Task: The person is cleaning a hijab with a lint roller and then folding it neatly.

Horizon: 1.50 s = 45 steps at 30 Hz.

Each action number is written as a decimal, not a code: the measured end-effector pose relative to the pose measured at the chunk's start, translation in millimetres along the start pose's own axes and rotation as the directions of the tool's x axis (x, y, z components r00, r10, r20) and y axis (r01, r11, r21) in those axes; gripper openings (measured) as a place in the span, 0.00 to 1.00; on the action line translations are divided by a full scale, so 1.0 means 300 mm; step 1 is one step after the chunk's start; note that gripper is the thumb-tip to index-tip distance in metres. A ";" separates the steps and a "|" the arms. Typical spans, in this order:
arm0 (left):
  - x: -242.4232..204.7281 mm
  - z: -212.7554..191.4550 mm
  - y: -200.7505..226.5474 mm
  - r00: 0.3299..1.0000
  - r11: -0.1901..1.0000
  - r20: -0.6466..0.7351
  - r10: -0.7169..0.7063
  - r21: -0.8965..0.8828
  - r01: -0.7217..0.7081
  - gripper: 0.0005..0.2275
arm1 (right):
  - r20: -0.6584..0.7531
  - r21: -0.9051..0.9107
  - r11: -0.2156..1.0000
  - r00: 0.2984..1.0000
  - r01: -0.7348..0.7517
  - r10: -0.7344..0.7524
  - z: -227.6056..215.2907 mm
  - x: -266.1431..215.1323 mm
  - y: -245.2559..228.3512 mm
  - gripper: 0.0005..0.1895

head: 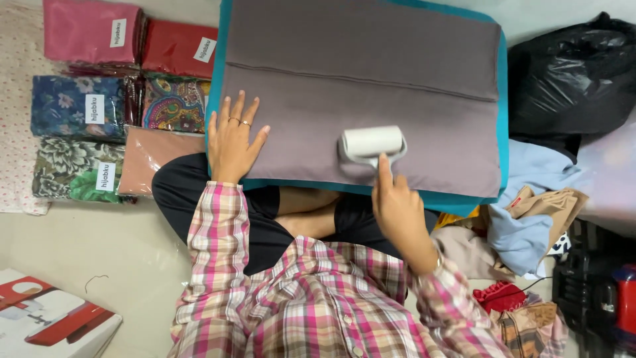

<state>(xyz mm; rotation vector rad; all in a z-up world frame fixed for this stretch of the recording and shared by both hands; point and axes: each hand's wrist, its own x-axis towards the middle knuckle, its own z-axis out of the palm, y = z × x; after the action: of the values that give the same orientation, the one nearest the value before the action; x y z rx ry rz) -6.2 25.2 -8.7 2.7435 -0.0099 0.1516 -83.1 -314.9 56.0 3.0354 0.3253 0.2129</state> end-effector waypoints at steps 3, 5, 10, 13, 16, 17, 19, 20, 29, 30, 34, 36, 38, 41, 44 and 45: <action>0.000 0.018 -0.012 1.000 1.000 -0.012 0.010 0.009 -0.010 0.24 | -0.141 0.087 0.996 0.990 0.036 -0.024 0.073 0.218 0.002 0.26; -0.001 0.026 -0.016 1.000 1.000 -0.021 0.015 0.012 -0.014 0.24 | -0.150 0.109 0.994 0.989 0.021 -0.004 0.108 0.321 -0.020 0.25; -0.001 0.029 -0.019 0.999 1.000 -0.039 0.000 -0.018 -0.001 0.24 | -0.048 0.165 0.986 0.999 0.032 -0.024 0.005 0.252 -0.134 0.26; -0.010 0.032 -0.019 0.999 0.997 -0.050 -0.016 -0.079 0.012 0.27 | 0.033 0.174 0.969 0.982 0.177 -0.186 -0.046 0.080 -0.225 0.32; -0.020 0.015 -0.011 0.994 0.978 -0.109 0.003 -0.205 -0.025 0.37 | -0.013 0.204 0.927 0.948 0.314 -0.319 -0.001 0.035 -0.293 0.31; -0.023 0.013 -0.010 0.991 0.970 -0.133 0.019 -0.236 -0.051 0.40 | -0.095 0.180 0.920 0.937 0.348 -0.336 0.020 0.060 -0.310 0.31; -0.024 0.002 -0.012 0.986 0.963 -0.167 0.032 -0.260 -0.075 0.43 | -0.185 0.154 0.909 0.915 0.387 -0.358 0.063 0.155 -0.358 0.31; -0.026 0.000 -0.010 0.981 0.959 -0.190 0.038 -0.268 -0.089 0.45 | -0.269 0.142 0.908 0.898 0.394 -0.348 0.084 0.218 -0.386 0.31; -0.027 0.015 -0.018 0.957 0.956 -0.286 0.044 -0.267 -0.124 0.47 | -0.253 0.212 0.892 0.904 0.398 -0.344 0.121 0.370 -0.465 0.29; -0.031 0.009 -0.009 0.962 0.970 -0.267 0.055 -0.215 -0.116 0.47 | -0.255 0.203 0.884 0.894 0.422 -0.368 0.101 0.322 -0.449 0.30; -0.027 0.011 -0.009 0.975 0.959 -0.213 0.068 -0.256 -0.123 0.48 | -0.278 0.104 0.901 0.882 0.422 -0.381 0.059 0.095 -0.330 0.33; -0.023 0.009 0.000 0.992 0.994 -0.091 0.082 -0.065 -0.088 0.36 | -0.163 0.085 0.918 0.914 0.387 -0.371 0.026 0.026 -0.261 0.29; -0.013 0.027 -0.003 0.997 0.998 -0.050 0.059 0.007 -0.058 0.36 | -0.155 0.078 0.941 0.937 0.329 -0.315 0.044 0.053 -0.185 0.29; -0.010 0.021 0.003 1.000 0.996 -0.007 0.027 0.081 -0.026 0.35 | -0.134 0.075 0.983 0.978 0.170 -0.159 0.058 0.087 -0.055 0.30; -0.010 0.011 0.009 1.000 0.997 0.007 0.013 0.080 -0.013 0.35 | -0.130 0.045 0.998 0.991 0.033 -0.027 0.070 0.026 0.061 0.31; -0.008 0.009 0.009 1.000 0.997 0.014 0.005 0.080 -0.006 0.35 | -0.143 0.012 1.000 0.990 -0.002 0.003 0.076 -0.008 0.095 0.30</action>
<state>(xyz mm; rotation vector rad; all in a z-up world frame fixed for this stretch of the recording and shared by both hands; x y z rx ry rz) -8.5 21.5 -10.5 2.8243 -0.0155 0.1370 -76.3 -344.6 35.8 3.0387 0.3334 0.4320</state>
